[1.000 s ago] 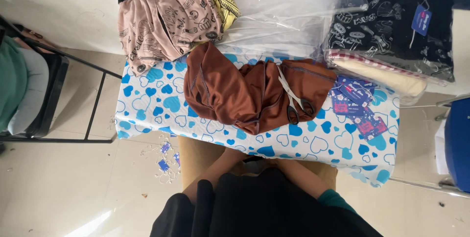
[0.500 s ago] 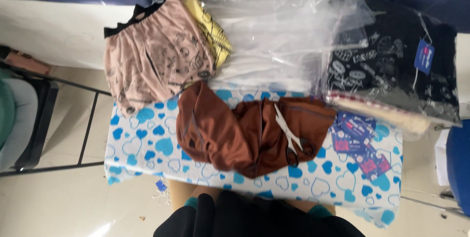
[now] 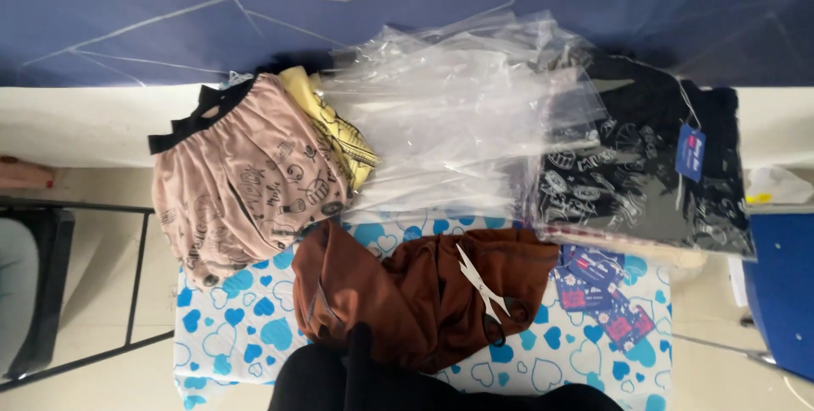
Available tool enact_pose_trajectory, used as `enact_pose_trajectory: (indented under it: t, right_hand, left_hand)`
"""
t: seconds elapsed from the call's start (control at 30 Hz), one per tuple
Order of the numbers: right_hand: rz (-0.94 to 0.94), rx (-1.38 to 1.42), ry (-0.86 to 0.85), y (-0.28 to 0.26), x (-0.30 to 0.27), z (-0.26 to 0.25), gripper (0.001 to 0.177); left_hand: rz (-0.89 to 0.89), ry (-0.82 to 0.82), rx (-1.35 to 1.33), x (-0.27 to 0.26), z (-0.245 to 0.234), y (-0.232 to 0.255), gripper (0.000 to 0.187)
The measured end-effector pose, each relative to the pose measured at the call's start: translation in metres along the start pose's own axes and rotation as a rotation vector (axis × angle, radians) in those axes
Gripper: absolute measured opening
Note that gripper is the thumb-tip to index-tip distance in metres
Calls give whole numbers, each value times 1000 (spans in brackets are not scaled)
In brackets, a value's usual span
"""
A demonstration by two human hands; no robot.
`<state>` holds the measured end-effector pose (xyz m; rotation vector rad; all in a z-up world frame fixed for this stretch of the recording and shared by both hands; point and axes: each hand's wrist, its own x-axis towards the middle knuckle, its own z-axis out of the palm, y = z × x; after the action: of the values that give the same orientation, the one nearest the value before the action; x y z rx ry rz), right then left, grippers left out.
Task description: Trimming loose threads from a brown garment using scissors on a work table.
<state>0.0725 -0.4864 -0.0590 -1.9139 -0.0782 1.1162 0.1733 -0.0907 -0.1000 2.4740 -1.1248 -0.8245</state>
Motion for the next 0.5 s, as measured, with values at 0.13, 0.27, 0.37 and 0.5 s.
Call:
enact_pose_trajectory:
  t: [0.13,0.27,0.37,0.5]
  right_hand:
    - [17,-5,30,22,-24,18,46]
    - [53,3,42,15,-43,67,44]
    - [68,-19,70,0,-49,76,44]
    - [89,-26,76,-29,-82,100,43]
  left_hand:
    - [15,34,-19,2,26,10,48]
    - [29,49,-59,-40,68,54,50]
    - [44,93,-77,-61,81,86,51]
    - [42,122,-113,-104,104,124,53]
